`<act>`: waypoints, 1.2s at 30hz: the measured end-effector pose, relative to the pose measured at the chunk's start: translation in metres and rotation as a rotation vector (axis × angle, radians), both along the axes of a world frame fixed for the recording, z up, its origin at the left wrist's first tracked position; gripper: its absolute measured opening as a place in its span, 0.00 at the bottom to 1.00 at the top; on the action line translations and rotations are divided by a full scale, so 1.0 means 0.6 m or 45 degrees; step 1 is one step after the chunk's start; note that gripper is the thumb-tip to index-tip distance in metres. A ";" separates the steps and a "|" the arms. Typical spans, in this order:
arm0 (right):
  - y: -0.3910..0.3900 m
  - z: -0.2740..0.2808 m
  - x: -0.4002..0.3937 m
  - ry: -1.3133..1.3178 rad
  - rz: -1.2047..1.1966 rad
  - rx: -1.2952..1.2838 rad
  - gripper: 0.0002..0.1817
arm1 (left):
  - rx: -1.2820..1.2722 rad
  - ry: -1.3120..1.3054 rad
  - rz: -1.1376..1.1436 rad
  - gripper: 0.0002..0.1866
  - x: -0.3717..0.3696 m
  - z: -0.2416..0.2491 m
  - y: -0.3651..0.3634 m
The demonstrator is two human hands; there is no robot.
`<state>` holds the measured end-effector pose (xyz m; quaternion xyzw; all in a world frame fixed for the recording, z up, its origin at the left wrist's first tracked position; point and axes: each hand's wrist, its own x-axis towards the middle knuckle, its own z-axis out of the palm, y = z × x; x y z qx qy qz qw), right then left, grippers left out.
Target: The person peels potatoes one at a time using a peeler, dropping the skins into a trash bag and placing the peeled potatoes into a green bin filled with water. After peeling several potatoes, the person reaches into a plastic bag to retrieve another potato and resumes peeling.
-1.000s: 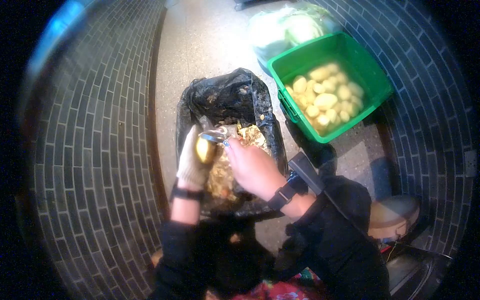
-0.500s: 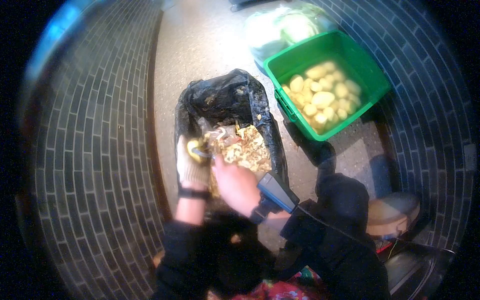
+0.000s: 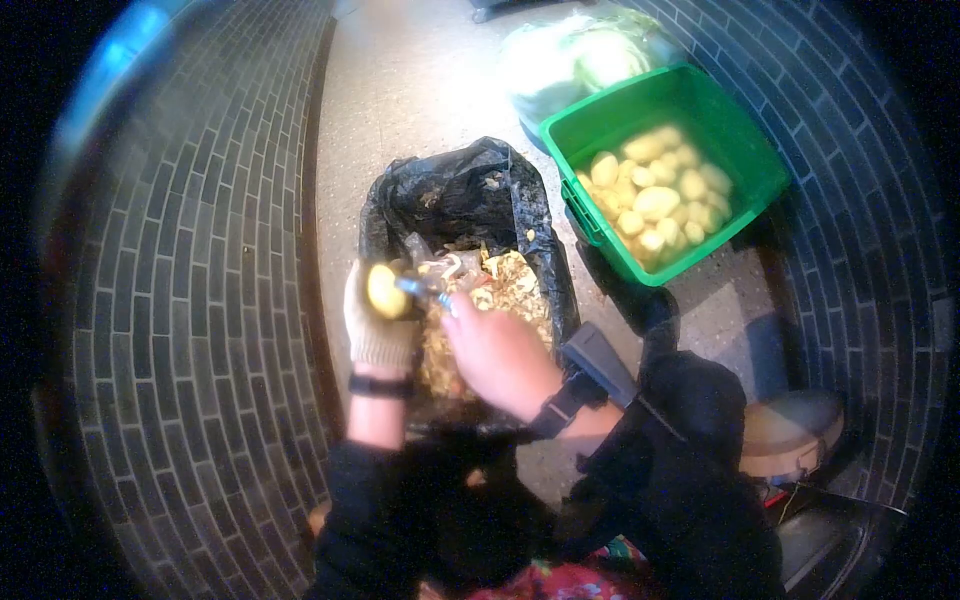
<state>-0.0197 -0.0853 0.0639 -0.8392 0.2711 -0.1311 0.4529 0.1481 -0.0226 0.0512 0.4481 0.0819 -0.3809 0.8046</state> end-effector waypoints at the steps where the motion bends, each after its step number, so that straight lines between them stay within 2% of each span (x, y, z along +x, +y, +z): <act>1: -0.011 -0.001 0.000 0.000 -0.001 0.000 0.13 | -0.019 0.123 0.016 0.19 -0.013 0.019 -0.003; 3: -0.027 -0.002 0.000 -0.072 -0.032 -0.142 0.13 | 0.021 0.150 -0.048 0.19 -0.008 0.014 0.000; 8: -0.033 -0.004 -0.001 -0.069 0.022 -0.192 0.13 | 0.105 0.168 -0.220 0.20 -0.016 0.022 -0.004; 10: -0.031 -0.007 0.000 -0.064 0.028 -0.209 0.13 | 0.190 0.077 -0.423 0.18 -0.010 0.017 0.002; 11: -0.030 -0.007 0.001 -0.049 0.041 -0.217 0.13 | 0.190 0.078 -0.423 0.18 -0.009 0.013 0.003; 16: -0.020 -0.005 0.005 0.022 0.067 -0.226 0.13 | 0.241 -0.053 -0.309 0.18 -0.013 0.008 0.001; 21: 0.004 -0.014 0.010 0.194 0.101 -0.226 0.15 | 0.183 0.001 -0.189 0.15 -0.009 -0.018 -0.002; 26: 0.024 -0.009 0.015 0.190 0.089 -0.241 0.15 | 0.127 0.081 0.030 0.15 -0.023 -0.015 -0.010; 29: 0.032 -0.002 0.019 0.215 0.080 -0.210 0.15 | 0.012 0.075 0.031 0.16 -0.014 -0.031 -0.005; 31: 0.047 -0.010 0.017 0.217 0.059 -0.232 0.15 | 0.059 0.100 0.143 0.21 -0.009 -0.029 -0.003; 32: 0.060 -0.017 0.014 0.190 0.086 -0.224 0.15 | 0.061 0.098 0.139 0.21 -0.008 -0.020 -0.006; 34: 0.068 -0.031 0.013 0.164 0.111 -0.215 0.14 | 0.196 0.055 0.314 0.20 -0.006 -0.003 -0.012; 36: 0.069 -0.035 0.013 0.151 0.146 -0.097 0.14 | 0.143 0.067 0.314 0.23 -0.007 0.001 -0.014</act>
